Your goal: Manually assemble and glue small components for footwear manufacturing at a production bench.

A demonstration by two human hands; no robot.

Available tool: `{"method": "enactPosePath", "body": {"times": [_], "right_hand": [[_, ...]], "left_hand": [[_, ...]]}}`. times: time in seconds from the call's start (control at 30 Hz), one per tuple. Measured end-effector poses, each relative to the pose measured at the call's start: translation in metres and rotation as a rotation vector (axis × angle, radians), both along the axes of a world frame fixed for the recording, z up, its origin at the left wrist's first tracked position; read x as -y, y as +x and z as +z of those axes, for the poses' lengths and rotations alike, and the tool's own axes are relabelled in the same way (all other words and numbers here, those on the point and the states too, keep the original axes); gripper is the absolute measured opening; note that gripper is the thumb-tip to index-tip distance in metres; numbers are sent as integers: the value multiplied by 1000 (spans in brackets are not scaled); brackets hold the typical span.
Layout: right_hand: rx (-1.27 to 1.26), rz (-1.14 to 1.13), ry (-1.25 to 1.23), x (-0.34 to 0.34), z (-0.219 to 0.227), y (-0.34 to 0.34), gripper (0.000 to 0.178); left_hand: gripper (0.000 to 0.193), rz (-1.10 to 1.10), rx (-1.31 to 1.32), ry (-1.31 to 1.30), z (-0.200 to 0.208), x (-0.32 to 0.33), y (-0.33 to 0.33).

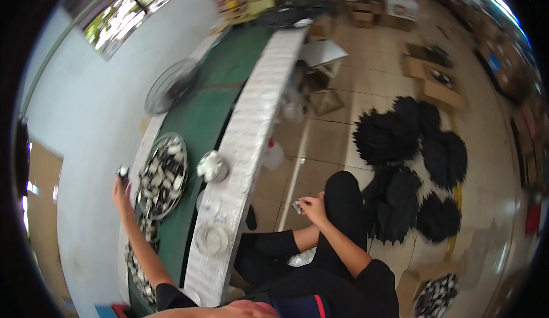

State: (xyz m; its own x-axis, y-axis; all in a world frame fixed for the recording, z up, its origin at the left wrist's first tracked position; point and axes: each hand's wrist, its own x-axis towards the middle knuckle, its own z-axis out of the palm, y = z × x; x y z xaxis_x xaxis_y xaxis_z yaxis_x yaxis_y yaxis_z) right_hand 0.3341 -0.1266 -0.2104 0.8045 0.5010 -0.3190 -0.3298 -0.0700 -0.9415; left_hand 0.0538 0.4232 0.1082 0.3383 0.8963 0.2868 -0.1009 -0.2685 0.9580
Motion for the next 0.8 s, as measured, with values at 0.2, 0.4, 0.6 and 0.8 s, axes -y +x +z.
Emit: {"method": "enactPosePath", "body": {"times": [0.2, 0.4, 0.6, 0.8], "right_hand": [[38, 5, 17, 0, 19, 9, 24], [72, 13, -26, 7, -1, 1, 28], [77, 44, -82, 8, -1, -5, 28], [73, 77, -66, -1, 10, 4, 27]], "left_hand": [[55, 748, -1064, 624, -59, -121, -89], [65, 742, -1685, -159, -171, -42, -167], [77, 737, -1709, 92, -184, -35, -203], [61, 434, -2228, 343, -173, -38, -248]]}}
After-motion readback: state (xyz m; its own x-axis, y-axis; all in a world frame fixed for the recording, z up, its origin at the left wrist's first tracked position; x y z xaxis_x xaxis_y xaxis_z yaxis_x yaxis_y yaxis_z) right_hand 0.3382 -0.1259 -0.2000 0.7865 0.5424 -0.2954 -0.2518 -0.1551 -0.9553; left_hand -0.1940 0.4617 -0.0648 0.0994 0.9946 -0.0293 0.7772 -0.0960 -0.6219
